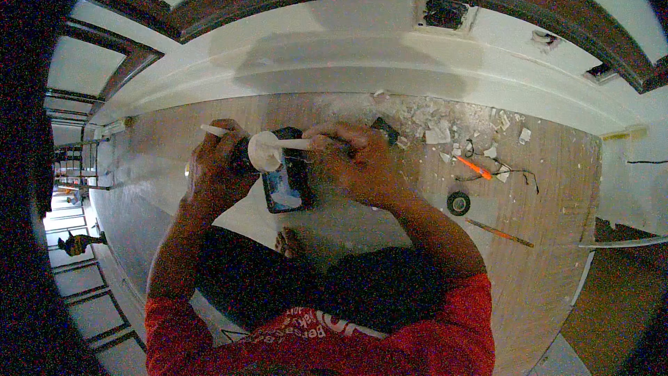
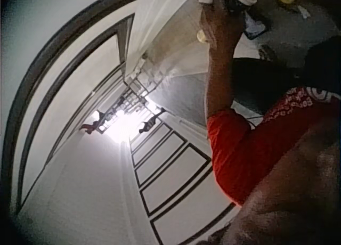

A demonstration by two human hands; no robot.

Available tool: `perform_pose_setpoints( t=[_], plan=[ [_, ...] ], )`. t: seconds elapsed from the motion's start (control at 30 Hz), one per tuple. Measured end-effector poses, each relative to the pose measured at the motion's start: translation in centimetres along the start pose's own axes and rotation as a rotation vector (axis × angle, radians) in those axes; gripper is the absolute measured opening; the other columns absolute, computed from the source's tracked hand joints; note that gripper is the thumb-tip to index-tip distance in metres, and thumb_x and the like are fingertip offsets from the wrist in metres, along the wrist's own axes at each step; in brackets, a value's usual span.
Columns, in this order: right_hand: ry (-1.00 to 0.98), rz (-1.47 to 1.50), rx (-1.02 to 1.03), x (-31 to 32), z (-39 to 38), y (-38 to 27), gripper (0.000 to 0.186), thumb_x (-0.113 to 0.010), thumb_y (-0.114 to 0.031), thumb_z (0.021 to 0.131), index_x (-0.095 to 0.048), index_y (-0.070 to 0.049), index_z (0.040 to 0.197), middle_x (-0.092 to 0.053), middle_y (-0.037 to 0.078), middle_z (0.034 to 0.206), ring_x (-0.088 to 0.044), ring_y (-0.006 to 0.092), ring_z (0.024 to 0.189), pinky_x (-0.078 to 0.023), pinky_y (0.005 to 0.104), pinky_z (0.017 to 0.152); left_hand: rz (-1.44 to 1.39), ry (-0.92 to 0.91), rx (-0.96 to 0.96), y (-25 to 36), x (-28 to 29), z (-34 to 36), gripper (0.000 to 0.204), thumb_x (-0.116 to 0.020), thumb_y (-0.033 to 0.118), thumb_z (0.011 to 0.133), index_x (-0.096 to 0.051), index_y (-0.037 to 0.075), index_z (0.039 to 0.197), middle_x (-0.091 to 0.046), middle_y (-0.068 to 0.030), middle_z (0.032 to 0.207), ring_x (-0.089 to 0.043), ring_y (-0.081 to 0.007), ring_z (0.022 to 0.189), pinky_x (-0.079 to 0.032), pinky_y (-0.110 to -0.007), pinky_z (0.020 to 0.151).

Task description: The person repairs an electrical outlet by applying sealant from a tube to a wall opening, scraping away excess debris with a small tool, and fitting a black plastic cover plate into the wall socket.

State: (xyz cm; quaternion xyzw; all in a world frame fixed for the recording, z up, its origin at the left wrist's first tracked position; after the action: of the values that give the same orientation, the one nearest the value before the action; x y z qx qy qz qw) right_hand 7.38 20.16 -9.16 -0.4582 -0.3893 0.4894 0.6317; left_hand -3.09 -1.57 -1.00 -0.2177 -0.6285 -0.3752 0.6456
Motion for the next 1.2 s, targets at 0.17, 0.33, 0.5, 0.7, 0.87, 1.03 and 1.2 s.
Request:
perform_pose_setpoints(
  t=[0.17,0.33,0.5,0.7,0.87,1.03,1.2],
  plan=[
    [-0.013,0.125,-0.321,0.8,-0.5,0.4,0.022,-0.058,-0.019,0.103,-0.07,-0.003,0.112,-0.062,-0.001,0.08,-0.054,0.0047,0.068,-0.043,0.0211,0.06,-0.013,0.012,0.047,-0.4,0.0,0.0,0.053,-0.087,0.017,0.062,-0.064,0.005,0.108,-0.063,-0.0208,0.103,-0.066,-0.0424,0.089,-0.055,-0.05,0.075],
    [-0.062,0.149,-0.349,0.1,-0.7,2.0,0.024,-0.056,-0.021,0.105,-0.069,-0.003,0.113,-0.06,-0.001,0.078,-0.052,0.0045,0.066,-0.042,0.0211,0.058,-0.052,0.084,0.001,-0.1,0.1,0.2,0.05,-0.089,0.021,0.064,-0.065,0.004,0.105,-0.063,-0.021,0.1,-0.067,-0.0418,0.086,-0.056,-0.049,0.073],
    [-0.055,0.228,-0.296,-0.6,-0.9,1.3,0.027,-0.054,-0.024,0.106,-0.069,-0.003,0.113,-0.059,-0.001,0.075,-0.051,0.0047,0.064,-0.041,0.0212,0.056,-0.053,0.103,-0.007,0.1,0.3,0.2,0.051,-0.089,0.019,0.063,-0.065,0.004,0.105,-0.063,-0.0209,0.099,-0.067,-0.0419,0.086,-0.056,-0.049,0.073],
    [-0.147,0.308,-0.429,-0.5,-1.1,1.6,0.028,-0.054,-0.029,0.105,-0.07,-0.007,0.114,-0.062,-0.001,0.076,-0.054,0.0061,0.066,-0.043,0.0228,0.058,-0.017,0.086,-0.013,0.0,0.4,0.0,0.052,-0.087,0.016,0.063,-0.063,0.004,0.108,-0.062,-0.021,0.101,-0.066,-0.0425,0.087,-0.056,-0.05,0.074],
    [-0.191,0.415,-0.425,-0.6,-1.7,2.1,0.031,-0.052,-0.031,0.106,-0.068,-0.006,0.115,-0.06,0.0,0.073,-0.052,0.0066,0.061,-0.041,0.0236,0.053,-0.037,0.021,0.046,-0.5,0.1,-0.2,0.051,-0.083,0.011,0.064,-0.061,0.004,0.11,-0.062,-0.0221,0.107,-0.064,-0.0449,0.092,-0.055,-0.051,0.078],
    [-0.17,0.748,-0.526,-0.1,-2.1,3.2,0.032,-0.053,-0.029,0.106,-0.061,-0.002,0.119,-0.058,0.004,0.073,-0.055,0.0126,0.06,-0.041,0.0258,0.05,0.012,0.026,0.048,-0.2,-0.8,0.5,0.051,-0.084,0.01,0.063,-0.063,0.006,0.109,-0.062,-0.0214,0.108,-0.065,-0.0434,0.09,-0.056,-0.05,0.079],
    [-0.06,1.09,-0.503,0.2,-2.5,3.8,0.027,-0.054,-0.026,0.104,-0.058,-0.005,0.121,-0.06,0.006,0.082,-0.06,0.0177,0.069,-0.047,0.0291,0.056,-0.093,0.06,0.105,-0.8,-1.5,-0.6,0.053,-0.083,0.007,0.07,-0.06,0.001,0.117,-0.062,-0.0192,0.112,-0.066,-0.0335,0.101,-0.056,-0.044,0.085]
  ],
)
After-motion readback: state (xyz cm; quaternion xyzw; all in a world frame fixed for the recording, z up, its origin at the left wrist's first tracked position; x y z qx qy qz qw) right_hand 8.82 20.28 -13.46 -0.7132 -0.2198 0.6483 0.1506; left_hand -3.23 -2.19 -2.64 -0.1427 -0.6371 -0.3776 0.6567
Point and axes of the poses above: each hand's wrist, its own z-axis towards the middle knuckle, its own x-axis out of the back of the hand, y = z × x, the point moved 3 cm from there along z, towards the middle knuckle
